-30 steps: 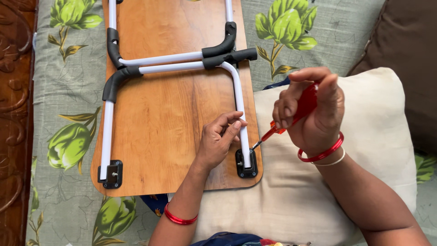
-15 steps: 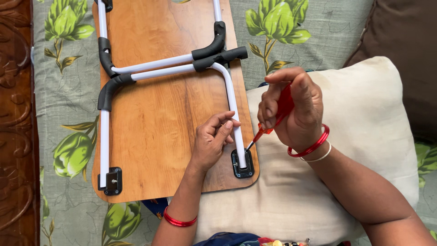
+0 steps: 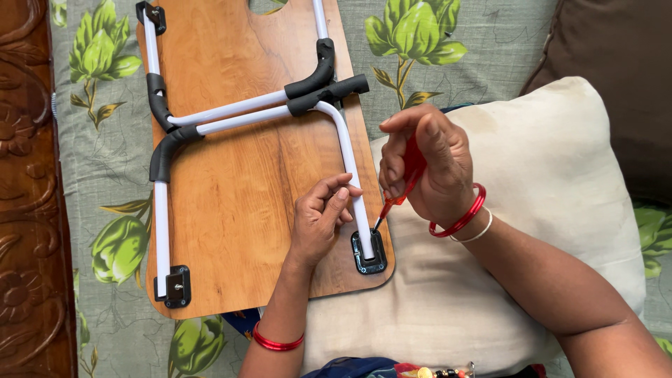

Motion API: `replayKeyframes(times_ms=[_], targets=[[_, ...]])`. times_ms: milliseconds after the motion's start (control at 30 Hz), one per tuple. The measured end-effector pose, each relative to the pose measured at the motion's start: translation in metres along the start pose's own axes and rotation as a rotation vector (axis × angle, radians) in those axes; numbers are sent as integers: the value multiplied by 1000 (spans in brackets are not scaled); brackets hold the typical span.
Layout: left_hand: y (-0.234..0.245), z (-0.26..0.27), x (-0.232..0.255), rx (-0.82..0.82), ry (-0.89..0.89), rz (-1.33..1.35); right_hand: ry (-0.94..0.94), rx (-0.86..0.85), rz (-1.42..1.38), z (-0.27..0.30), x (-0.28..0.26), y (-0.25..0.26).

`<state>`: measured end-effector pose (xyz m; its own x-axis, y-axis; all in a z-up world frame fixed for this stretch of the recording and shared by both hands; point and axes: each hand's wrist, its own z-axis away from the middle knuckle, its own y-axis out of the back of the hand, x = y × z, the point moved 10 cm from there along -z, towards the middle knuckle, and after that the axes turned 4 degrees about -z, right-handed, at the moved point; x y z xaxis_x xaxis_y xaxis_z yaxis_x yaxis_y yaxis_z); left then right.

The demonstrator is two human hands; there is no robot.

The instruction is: The person uses a red-handled screwdriver to tighten screws on the leg joints of a small wooden lap desk. They work on multiple corners, securing the white metal legs to the wooden tabletop while lying on a bed.

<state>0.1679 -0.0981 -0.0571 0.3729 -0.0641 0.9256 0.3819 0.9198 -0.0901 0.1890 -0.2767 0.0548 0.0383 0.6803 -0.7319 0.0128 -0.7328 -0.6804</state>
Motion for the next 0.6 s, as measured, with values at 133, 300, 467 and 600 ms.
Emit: replayKeyframes(times_ms=[133,300,467,600], targets=[[1,-1,-7,-6,9,37,-48,-106,1,-5,4,-11],[-7,3,-10,-124,-41,114,-290,-229,317,-9,29,-32],[-20,18,9,-294,-84,267,-148,-437,527,-16,12,-63],[-30,26,30,-310,-152,115,-157,-459,555,-13,6,-66]])
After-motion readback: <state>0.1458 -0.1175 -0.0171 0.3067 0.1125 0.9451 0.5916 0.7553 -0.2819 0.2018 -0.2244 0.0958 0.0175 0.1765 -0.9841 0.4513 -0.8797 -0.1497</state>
